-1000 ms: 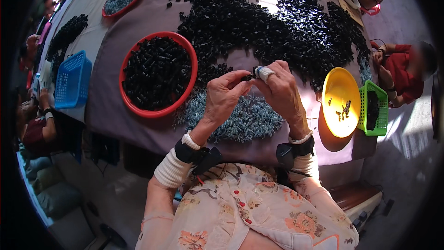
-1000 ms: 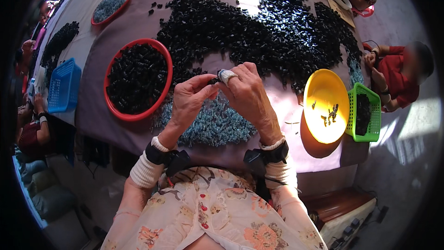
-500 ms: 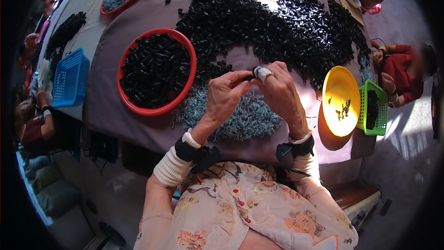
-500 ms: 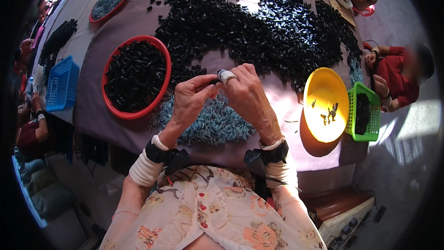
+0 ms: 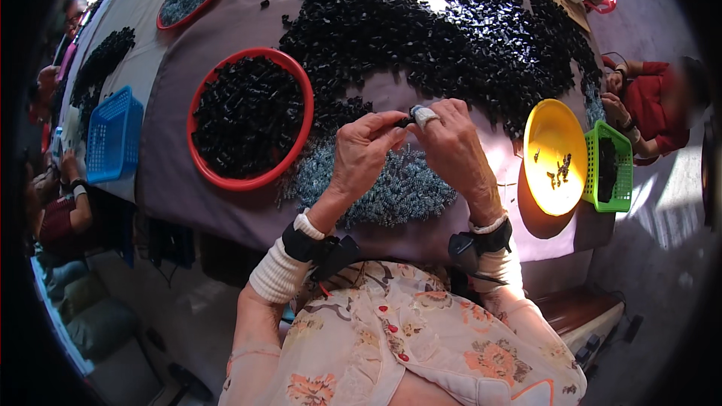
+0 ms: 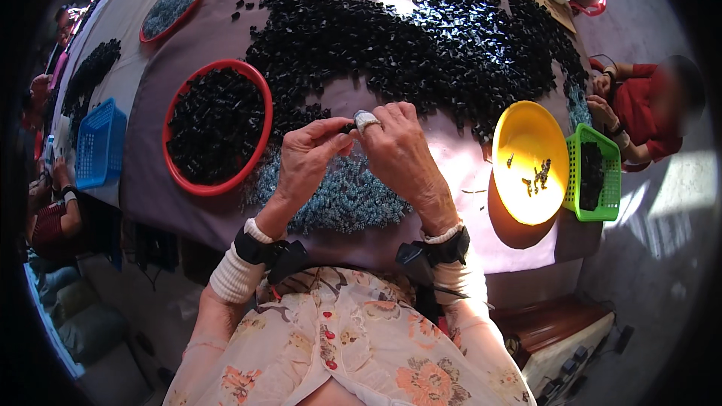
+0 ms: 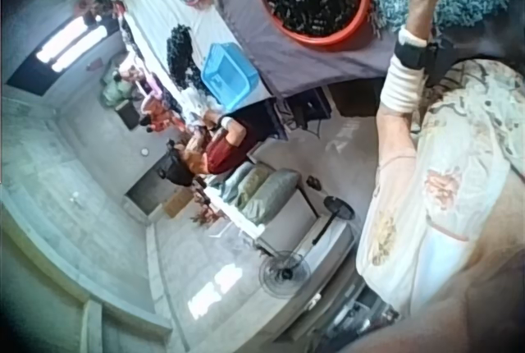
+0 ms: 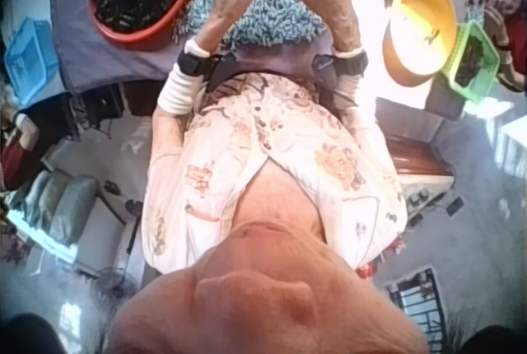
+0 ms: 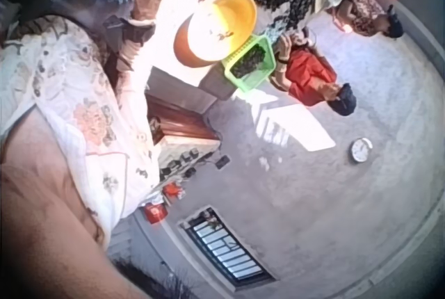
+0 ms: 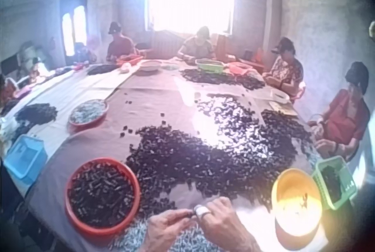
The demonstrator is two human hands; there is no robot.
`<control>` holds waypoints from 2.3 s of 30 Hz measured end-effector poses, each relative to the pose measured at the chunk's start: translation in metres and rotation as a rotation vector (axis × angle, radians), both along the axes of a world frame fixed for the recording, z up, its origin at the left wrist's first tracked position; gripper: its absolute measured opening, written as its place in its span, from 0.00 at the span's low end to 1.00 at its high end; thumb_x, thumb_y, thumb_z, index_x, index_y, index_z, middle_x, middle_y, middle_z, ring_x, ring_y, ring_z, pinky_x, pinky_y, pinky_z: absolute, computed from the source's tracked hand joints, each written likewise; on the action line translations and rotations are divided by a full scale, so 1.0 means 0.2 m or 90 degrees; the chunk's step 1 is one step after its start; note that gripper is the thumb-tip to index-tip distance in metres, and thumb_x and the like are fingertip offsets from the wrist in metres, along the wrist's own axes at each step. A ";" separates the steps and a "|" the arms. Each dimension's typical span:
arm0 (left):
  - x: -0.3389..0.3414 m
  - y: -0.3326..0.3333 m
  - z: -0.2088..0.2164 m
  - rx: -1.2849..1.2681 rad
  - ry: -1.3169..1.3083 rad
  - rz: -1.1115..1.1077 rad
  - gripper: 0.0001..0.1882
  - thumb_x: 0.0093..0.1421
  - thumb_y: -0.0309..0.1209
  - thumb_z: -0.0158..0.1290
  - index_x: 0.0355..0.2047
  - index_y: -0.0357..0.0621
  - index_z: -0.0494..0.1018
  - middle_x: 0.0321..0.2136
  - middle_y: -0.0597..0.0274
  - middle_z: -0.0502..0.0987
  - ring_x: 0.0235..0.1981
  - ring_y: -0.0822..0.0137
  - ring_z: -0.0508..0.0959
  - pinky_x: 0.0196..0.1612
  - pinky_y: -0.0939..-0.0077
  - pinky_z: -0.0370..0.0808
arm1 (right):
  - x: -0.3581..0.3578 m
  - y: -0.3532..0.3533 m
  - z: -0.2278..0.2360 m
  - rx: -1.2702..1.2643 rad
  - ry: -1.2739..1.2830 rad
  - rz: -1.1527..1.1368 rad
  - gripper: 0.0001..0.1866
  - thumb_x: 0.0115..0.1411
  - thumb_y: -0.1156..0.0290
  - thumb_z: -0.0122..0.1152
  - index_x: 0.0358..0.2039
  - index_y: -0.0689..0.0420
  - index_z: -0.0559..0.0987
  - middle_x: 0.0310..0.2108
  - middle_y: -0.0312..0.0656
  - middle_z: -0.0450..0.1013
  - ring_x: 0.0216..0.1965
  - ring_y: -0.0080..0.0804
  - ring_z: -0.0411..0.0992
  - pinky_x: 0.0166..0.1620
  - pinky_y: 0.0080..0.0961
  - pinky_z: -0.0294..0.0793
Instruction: Sort and organize small black plastic components on a table.
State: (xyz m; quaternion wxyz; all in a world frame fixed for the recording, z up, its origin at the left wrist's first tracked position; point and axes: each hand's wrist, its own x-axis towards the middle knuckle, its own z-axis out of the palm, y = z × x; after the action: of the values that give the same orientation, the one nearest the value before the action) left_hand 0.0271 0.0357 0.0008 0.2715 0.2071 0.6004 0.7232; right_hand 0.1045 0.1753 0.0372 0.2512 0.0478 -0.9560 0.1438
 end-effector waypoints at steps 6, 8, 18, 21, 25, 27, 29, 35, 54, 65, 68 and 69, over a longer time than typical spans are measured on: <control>-0.01 -0.01 0.02 -0.028 0.117 0.027 0.09 0.53 0.19 0.54 0.36 0.34 0.78 0.25 0.62 0.77 0.24 0.77 0.75 0.28 0.85 0.72 | 0.00 0.00 0.00 0.005 -0.029 0.020 0.03 0.48 0.80 0.56 0.25 0.62 0.71 0.24 0.43 0.66 0.32 0.40 0.66 0.41 0.34 0.64; -0.01 -0.01 0.03 -0.043 0.150 0.024 0.09 0.52 0.18 0.54 0.35 0.35 0.78 0.25 0.61 0.77 0.25 0.76 0.75 0.28 0.83 0.72 | 0.01 0.00 0.00 0.005 -0.034 0.031 0.03 0.48 0.80 0.56 0.25 0.62 0.71 0.24 0.43 0.66 0.31 0.40 0.66 0.41 0.34 0.65; 0.00 -0.03 0.03 -0.095 0.126 -0.017 0.11 0.53 0.17 0.52 0.38 0.33 0.77 0.26 0.62 0.77 0.26 0.77 0.75 0.30 0.86 0.73 | 0.01 0.03 0.00 -0.057 -0.074 0.091 0.04 0.46 0.81 0.56 0.25 0.62 0.71 0.25 0.45 0.68 0.34 0.41 0.68 0.42 0.33 0.65; -0.03 -0.04 0.02 -0.073 -0.010 -0.042 0.11 0.55 0.19 0.53 0.39 0.33 0.76 0.28 0.61 0.78 0.27 0.77 0.76 0.32 0.85 0.74 | -0.01 0.01 0.00 -0.030 -0.084 0.090 0.05 0.45 0.79 0.58 0.24 0.61 0.72 0.24 0.44 0.69 0.32 0.40 0.68 0.41 0.33 0.64; -0.02 -0.03 0.00 -0.041 -0.111 -0.034 0.11 0.57 0.22 0.53 0.40 0.31 0.76 0.30 0.60 0.79 0.30 0.74 0.78 0.35 0.83 0.76 | -0.03 -0.02 -0.03 0.006 -0.119 0.010 0.14 0.42 0.74 0.64 0.31 0.62 0.73 0.27 0.45 0.70 0.34 0.41 0.69 0.45 0.38 0.64; -0.02 -0.01 -0.01 -0.007 -0.136 -0.033 0.11 0.57 0.23 0.53 0.40 0.31 0.75 0.30 0.60 0.79 0.31 0.73 0.78 0.36 0.82 0.76 | -0.04 -0.01 -0.08 0.001 -0.089 0.006 0.13 0.42 0.74 0.64 0.30 0.62 0.73 0.26 0.45 0.70 0.33 0.41 0.70 0.46 0.38 0.64; -0.01 -0.01 -0.02 0.030 -0.160 -0.030 0.11 0.58 0.24 0.52 0.40 0.31 0.75 0.31 0.60 0.79 0.32 0.72 0.79 0.37 0.82 0.77 | -0.04 0.01 -0.10 -0.002 -0.058 0.003 0.13 0.42 0.73 0.64 0.29 0.62 0.74 0.25 0.44 0.70 0.31 0.41 0.70 0.46 0.37 0.63; 0.00 -0.01 -0.05 0.032 -0.203 -0.047 0.10 0.58 0.27 0.53 0.36 0.31 0.77 0.28 0.61 0.79 0.29 0.76 0.77 0.36 0.82 0.76 | -0.04 0.00 -0.11 -0.001 -0.033 0.012 0.10 0.41 0.72 0.66 0.23 0.59 0.73 0.22 0.41 0.68 0.29 0.39 0.69 0.45 0.36 0.63; -0.02 -0.06 -0.05 0.002 -0.288 -0.186 0.13 0.64 0.31 0.46 0.40 0.32 0.72 0.31 0.57 0.78 0.34 0.67 0.80 0.39 0.74 0.78 | -0.03 0.03 -0.17 -0.131 -0.039 0.067 0.13 0.44 0.66 0.66 0.27 0.59 0.74 0.21 0.40 0.68 0.27 0.39 0.68 0.40 0.33 0.63; -0.34 -0.41 -0.07 0.206 -0.334 0.323 0.17 0.63 0.41 0.48 0.39 0.37 0.73 0.28 0.59 0.78 0.28 0.67 0.79 0.33 0.73 0.79 | -0.03 0.33 -0.26 -0.041 -0.047 -0.231 0.22 0.47 0.61 0.67 0.41 0.56 0.75 0.34 0.40 0.69 0.36 0.41 0.67 0.38 0.33 0.67; -0.29 -0.42 -0.06 0.118 -0.288 0.285 0.16 0.64 0.40 0.48 0.38 0.37 0.73 0.28 0.59 0.78 0.27 0.67 0.79 0.33 0.73 0.79 | -0.08 0.35 -0.30 -0.013 -0.027 -0.234 0.24 0.45 0.60 0.68 0.42 0.55 0.75 0.41 0.40 0.67 0.43 0.42 0.65 0.43 0.38 0.66; -0.26 -0.38 -0.05 0.117 -0.244 0.250 0.15 0.64 0.38 0.48 0.37 0.37 0.73 0.27 0.59 0.78 0.27 0.67 0.79 0.33 0.73 0.78 | -0.11 0.34 -0.30 0.025 -0.014 -0.222 0.25 0.44 0.59 0.68 0.43 0.55 0.75 0.44 0.41 0.66 0.45 0.42 0.64 0.44 0.40 0.65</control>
State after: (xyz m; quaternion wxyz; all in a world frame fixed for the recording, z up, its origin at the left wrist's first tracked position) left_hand -0.0247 -0.0405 -0.0087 0.2153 -0.0298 0.4985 0.8392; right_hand 0.0833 0.2424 -0.0230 0.2609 -0.1156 -0.9551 0.0800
